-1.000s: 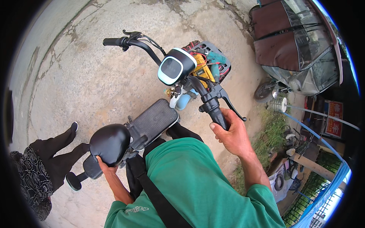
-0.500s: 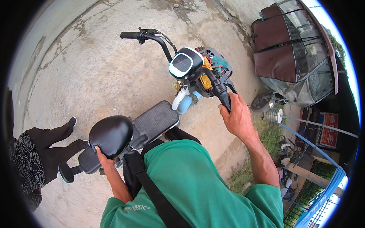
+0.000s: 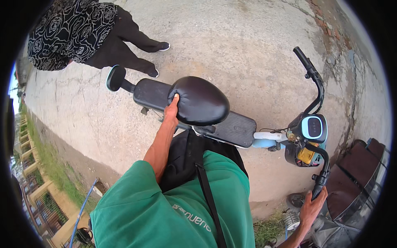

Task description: The person inspects the electric scooter, checks the handlebars and seat, and uses a cordless drill to remove and reattach components near the front basket and handlebar area. The person also adjusts the seat and examines the rear wheel and suspension.

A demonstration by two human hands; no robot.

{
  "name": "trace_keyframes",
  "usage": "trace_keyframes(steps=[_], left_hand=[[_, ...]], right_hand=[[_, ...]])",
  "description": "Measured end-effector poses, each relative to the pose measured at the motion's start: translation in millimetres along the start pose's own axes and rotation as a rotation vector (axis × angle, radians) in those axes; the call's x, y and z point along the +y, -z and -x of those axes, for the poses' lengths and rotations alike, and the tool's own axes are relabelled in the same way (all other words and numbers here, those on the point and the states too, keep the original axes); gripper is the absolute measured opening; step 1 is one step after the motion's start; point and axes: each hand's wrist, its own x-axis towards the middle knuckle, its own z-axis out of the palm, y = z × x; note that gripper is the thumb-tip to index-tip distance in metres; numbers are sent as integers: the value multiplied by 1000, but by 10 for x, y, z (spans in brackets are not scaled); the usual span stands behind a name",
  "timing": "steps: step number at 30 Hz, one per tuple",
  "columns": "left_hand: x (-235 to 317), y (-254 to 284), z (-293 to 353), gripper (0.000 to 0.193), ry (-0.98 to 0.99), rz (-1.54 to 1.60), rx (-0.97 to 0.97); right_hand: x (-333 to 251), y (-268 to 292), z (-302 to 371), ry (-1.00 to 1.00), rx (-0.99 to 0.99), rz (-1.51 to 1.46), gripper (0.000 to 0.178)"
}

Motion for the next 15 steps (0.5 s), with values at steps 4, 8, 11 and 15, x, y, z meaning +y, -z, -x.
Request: trace_keyframes(steps=[4,8,11,15], left_hand=[[18,107,65,101,66,133,-25],[-42,78,138,102,-20,104,-20],[-4,46,218,106,5,6,-8],[24,-21,213,106,-46,-50,40]], right_hand=[[164,-20,-312,99,3,27,57],[105,33,-497,26,-62,32,58],[274,6,-580,37,-50,42,58],[288,24,-548,-23,-68,-99,53]])
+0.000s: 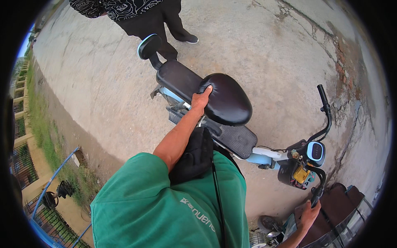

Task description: The person inspects the electric scooter, checks the handlebars and seat, and uses a cordless drill to remove and reattach components near the front basket and handlebar area. The person also adjusts the seat and examines the rear wheel and suspension.

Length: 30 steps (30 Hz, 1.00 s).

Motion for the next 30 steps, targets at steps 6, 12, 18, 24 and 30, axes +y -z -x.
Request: trace_keyframes(steps=[6,12,18,24,30], left_hand=[[-90,15,-177,107,5,161,-169],[-80,-89,-216,105,90,96,-195],[-33,-90,-198,112,129,104,-256],[88,-48,-30,115,114,41,-227],[45,-11,-121,116,126,10,-182]], right_hand=[[-446,-9,15,-186,-39,-73,51],[-491,155,8,-343,-229,-715,41],[-556,215,-92,-324,-301,-851,38],[-713,462,-219,-393,-426,-293,35],[-579,404,-241,-59,-61,369,41]])
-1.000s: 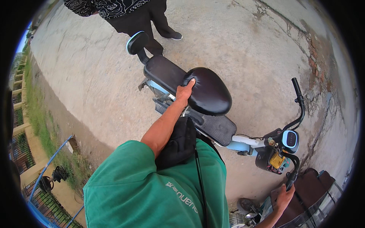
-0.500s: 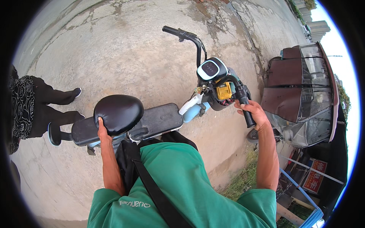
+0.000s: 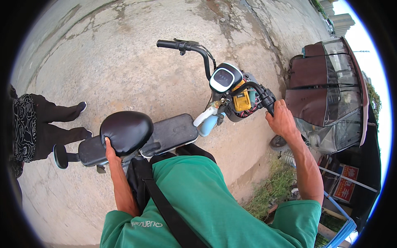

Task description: The person inspects the electric scooter, checks the handlebars and seat, and uses a cordless drill to remove and reattach components near the front basket and handlebar area. The person also adjusts the seat and examines the rear wheel and suspension.

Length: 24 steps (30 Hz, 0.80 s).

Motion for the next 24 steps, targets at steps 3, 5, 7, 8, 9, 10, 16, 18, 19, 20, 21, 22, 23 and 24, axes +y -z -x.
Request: trace_keyframes(steps=[3,5,7,8,9,10,16,18,19,20,21,22,23,24], left_hand=[[-45,11,-80,115,-45,23,-42],[-72,0,-92,114,-36,65,-89],[-66,-13,-71,114,-25,69,-92],[-29,-33,-34,114,-17,54,-74],[-5,-47,-11,114,-10,40,-57],[-14,-48,-20,114,-24,34,-53],[3,-102,41,115,-67,12,-48],[-21,-71,-51,116,-71,1,-37],[-38,-58,-93,116,-68,4,-33],[-35,-65,-67,116,-63,5,-30],[-33,-72,-42,116,-59,7,-28],[-32,-82,-15,116,-69,17,-44],[-30,-89,20,116,-79,29,-61],[-30,-90,35,116,-88,41,-78]], right_hand=[[8,-57,32,105,156,-79,37],[55,-108,27,184,236,-98,37],[81,-135,-4,196,236,-85,41],[69,-113,-11,158,211,-95,41],[37,-80,-21,121,186,-105,41],[16,-59,-27,84,161,-115,41],[76,-88,-71,57,154,-125,43],[93,-77,-92,72,151,-133,44],[95,-75,-102,79,149,-138,45],[98,-85,-95,80,155,-140,45],[100,-102,-90,82,161,-143,45],[104,-121,-88,83,167,-146,46],[108,-135,-90,85,173,-143,46],[120,-151,-98,86,180,-139,46]])
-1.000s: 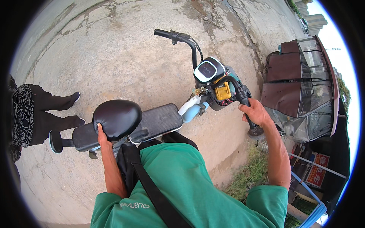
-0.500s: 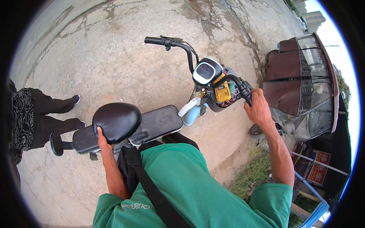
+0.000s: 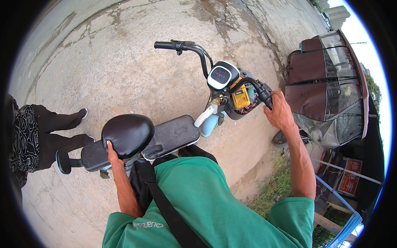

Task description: The person inspects the electric scooter, checks the handlebars and seat, and uses a cordless drill to remove and reattach components near the front basket and handlebar area. The person also adjusts the seat and examines the rear wheel and suspension.

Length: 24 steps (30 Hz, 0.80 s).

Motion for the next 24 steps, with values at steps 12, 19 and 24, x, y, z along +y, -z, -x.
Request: trace_keyframes(steps=[12,19,24], left_hand=[[-64,29,-178,115,32,-31,53],[52,-25,57,110,37,-1,35],[-55,16,-135,108,24,12,-15]], right_hand=[[33,120,-68,-40,-213,-80,36],[-347,-52,137,-120,52,71,41],[-134,-49,53,-78,17,18,37]])
